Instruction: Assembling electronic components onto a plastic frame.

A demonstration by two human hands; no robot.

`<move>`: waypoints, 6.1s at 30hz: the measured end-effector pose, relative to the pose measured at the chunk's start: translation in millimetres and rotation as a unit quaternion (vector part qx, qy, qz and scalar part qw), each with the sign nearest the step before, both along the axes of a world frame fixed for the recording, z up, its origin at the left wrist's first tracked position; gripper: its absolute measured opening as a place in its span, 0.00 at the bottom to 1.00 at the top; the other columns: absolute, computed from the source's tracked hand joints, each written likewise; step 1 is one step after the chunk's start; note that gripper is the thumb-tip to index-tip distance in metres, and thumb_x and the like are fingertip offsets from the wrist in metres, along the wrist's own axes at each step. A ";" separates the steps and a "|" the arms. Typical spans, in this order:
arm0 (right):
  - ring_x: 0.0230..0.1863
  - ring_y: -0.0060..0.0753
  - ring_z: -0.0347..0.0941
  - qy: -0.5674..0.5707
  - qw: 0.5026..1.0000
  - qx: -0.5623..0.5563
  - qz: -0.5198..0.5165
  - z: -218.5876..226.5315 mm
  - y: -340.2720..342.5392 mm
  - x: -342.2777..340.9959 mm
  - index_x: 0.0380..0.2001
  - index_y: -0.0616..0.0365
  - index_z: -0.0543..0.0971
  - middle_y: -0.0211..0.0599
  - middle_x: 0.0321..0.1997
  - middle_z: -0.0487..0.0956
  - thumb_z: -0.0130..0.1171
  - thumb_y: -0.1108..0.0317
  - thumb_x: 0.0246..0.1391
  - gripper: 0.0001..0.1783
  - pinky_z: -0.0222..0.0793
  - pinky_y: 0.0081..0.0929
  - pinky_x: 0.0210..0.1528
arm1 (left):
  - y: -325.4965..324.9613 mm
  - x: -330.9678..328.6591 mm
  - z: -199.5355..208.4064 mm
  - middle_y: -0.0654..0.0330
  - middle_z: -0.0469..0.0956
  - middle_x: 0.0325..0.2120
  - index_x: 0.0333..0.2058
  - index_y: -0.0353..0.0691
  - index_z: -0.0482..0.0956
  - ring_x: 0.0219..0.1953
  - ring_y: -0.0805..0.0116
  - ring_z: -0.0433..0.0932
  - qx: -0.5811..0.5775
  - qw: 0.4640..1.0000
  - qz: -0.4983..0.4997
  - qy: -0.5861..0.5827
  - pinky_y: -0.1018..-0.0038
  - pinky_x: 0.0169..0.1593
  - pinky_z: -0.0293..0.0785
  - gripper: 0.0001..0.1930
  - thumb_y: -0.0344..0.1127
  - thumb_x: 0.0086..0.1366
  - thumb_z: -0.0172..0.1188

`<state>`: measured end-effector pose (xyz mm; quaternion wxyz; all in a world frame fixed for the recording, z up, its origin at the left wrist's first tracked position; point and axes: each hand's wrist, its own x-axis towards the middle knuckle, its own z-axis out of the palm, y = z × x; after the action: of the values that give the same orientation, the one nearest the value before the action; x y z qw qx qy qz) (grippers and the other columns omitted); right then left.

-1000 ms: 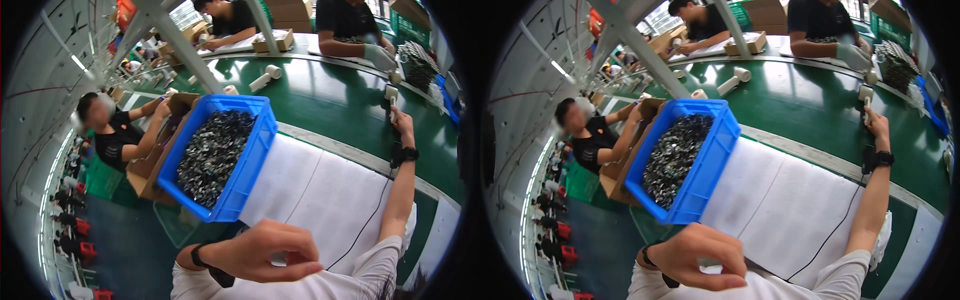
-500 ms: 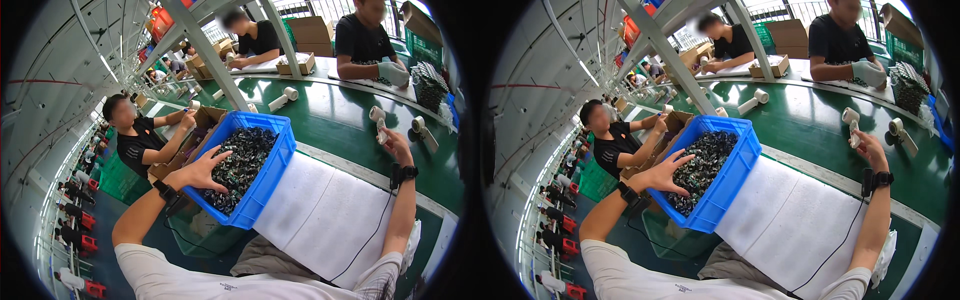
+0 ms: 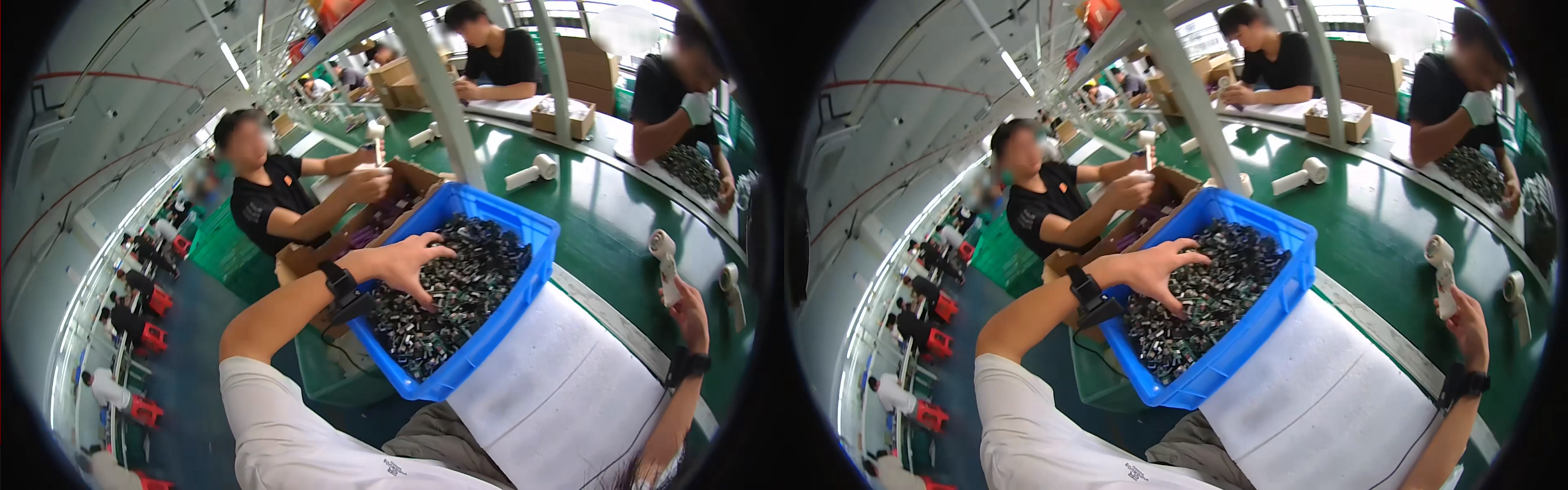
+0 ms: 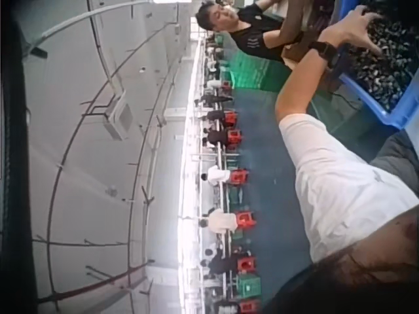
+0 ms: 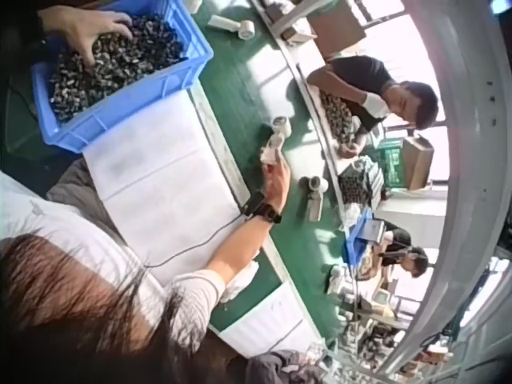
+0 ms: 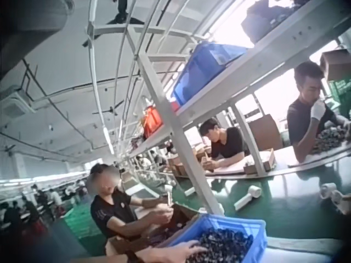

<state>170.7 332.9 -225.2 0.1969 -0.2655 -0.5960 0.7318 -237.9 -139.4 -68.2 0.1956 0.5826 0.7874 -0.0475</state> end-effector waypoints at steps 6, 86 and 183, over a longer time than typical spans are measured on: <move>0.33 0.14 0.75 -0.006 1.000 -0.011 -0.024 -10.5 0.9 -1.9 0.53 0.58 0.77 0.29 0.38 0.83 0.56 0.48 0.68 0.25 0.66 0.10 0.30 | -7.7 11.4 4.8 0.41 0.56 0.67 0.67 0.50 0.63 0.65 0.39 0.61 0.027 0.999 -0.007 -0.020 0.50 0.68 0.62 0.56 0.61 0.41 0.79; 0.37 0.13 0.77 -0.036 0.997 -0.003 0.067 26.8 -39.0 -12.7 0.54 0.56 0.79 0.28 0.40 0.84 0.58 0.47 0.66 0.25 0.70 0.09 0.35 | 36.4 176.5 97.3 0.53 0.74 0.44 0.43 0.45 0.78 0.43 0.50 0.79 0.343 0.929 -0.083 0.113 0.61 0.48 0.77 0.24 0.31 0.45 0.74; 0.21 0.31 0.77 -0.120 0.887 0.442 -0.055 55.0 -266.8 60.0 0.40 0.51 0.88 0.37 0.24 0.82 0.72 0.67 0.51 0.11 0.74 0.24 0.27 | 100.0 291.5 -114.3 0.58 0.83 0.29 0.50 0.39 0.78 0.29 0.68 0.83 0.328 0.810 -0.010 -0.486 0.74 0.36 0.80 0.13 0.33 0.69 0.64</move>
<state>230.7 66.2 -170.2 0.2606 -0.2694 -0.8611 0.3435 53.5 -39.5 -182.4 0.3491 0.5673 0.5524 0.5011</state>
